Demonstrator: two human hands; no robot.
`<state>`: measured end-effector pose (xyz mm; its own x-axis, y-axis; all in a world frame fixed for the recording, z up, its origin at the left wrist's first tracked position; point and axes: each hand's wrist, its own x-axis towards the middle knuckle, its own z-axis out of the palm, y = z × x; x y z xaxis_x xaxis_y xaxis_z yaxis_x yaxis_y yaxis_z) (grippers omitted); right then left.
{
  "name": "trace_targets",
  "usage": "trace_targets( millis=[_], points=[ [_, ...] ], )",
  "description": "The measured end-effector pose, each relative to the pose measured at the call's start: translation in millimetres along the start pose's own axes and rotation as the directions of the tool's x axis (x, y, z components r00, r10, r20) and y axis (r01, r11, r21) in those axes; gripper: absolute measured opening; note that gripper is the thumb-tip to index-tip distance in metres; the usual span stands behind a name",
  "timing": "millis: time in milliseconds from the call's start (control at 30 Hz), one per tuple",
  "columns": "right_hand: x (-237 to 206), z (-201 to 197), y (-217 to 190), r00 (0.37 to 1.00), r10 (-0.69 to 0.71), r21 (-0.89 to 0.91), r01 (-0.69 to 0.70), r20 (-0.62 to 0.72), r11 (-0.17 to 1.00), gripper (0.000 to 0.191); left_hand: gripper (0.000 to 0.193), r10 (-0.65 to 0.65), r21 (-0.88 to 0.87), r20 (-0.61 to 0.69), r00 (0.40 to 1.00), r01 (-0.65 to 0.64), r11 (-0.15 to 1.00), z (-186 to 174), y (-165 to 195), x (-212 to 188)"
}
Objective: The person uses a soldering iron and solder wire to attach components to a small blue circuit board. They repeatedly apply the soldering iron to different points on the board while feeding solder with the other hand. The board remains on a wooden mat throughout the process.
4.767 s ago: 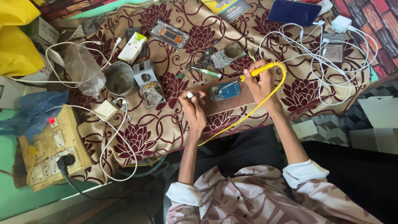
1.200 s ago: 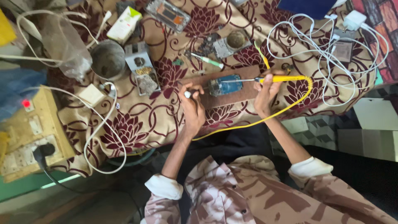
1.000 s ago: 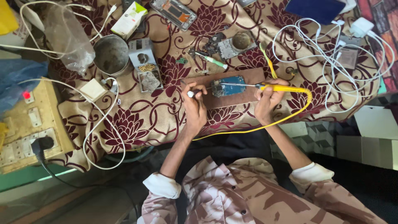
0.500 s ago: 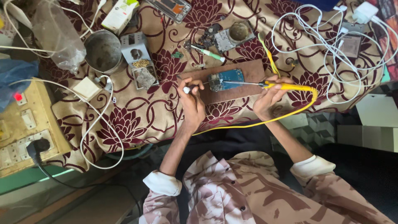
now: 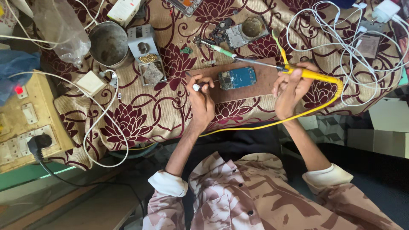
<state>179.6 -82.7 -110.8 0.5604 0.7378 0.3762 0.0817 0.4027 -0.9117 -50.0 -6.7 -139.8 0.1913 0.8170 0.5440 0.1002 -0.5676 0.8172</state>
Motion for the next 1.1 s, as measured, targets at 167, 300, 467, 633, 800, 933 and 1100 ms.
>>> trace_targets(
  millis=[167,300,467,633,800,933,1100],
  points=[
    [8,1,-9,0.964,0.24,0.243,-0.207,-0.115,0.948,0.03,0.046,0.015,-0.006,0.011,1.0,-0.015,1.0,-2,3,1],
    [10,-5,-24,0.978,0.197,0.198,-0.179,-0.075,0.964,0.028,0.047,0.037,-0.033,0.026,0.999,-0.036,0.999,-3,5,1],
    [11,-8,-36,0.953,0.304,0.287,-0.288,-0.01,0.914,0.027,0.043,0.002,-0.02,0.018,1.0,-0.002,1.0,-2,5,1],
    [8,-4,-20,0.898,0.439,0.562,-0.368,0.01,0.74,0.038,0.04,0.031,-0.008,0.009,0.999,-0.031,0.999,-2,5,2],
    [5,-5,10,0.853,0.478,0.421,-0.364,-0.207,0.831,0.038,0.032,-0.037,-0.037,0.003,0.999,0.038,0.999,0,4,1],
    [0,-2,41,0.927,0.317,0.381,-0.225,-0.199,0.897,0.031,0.031,-0.026,-0.02,0.01,1.0,0.026,0.999,-1,3,1],
    [-10,-4,64,0.983,0.037,0.241,0.008,-0.181,0.97,0.025,0.031,-0.021,-0.013,-0.002,1.0,0.021,1.0,0,3,0]
  ],
)
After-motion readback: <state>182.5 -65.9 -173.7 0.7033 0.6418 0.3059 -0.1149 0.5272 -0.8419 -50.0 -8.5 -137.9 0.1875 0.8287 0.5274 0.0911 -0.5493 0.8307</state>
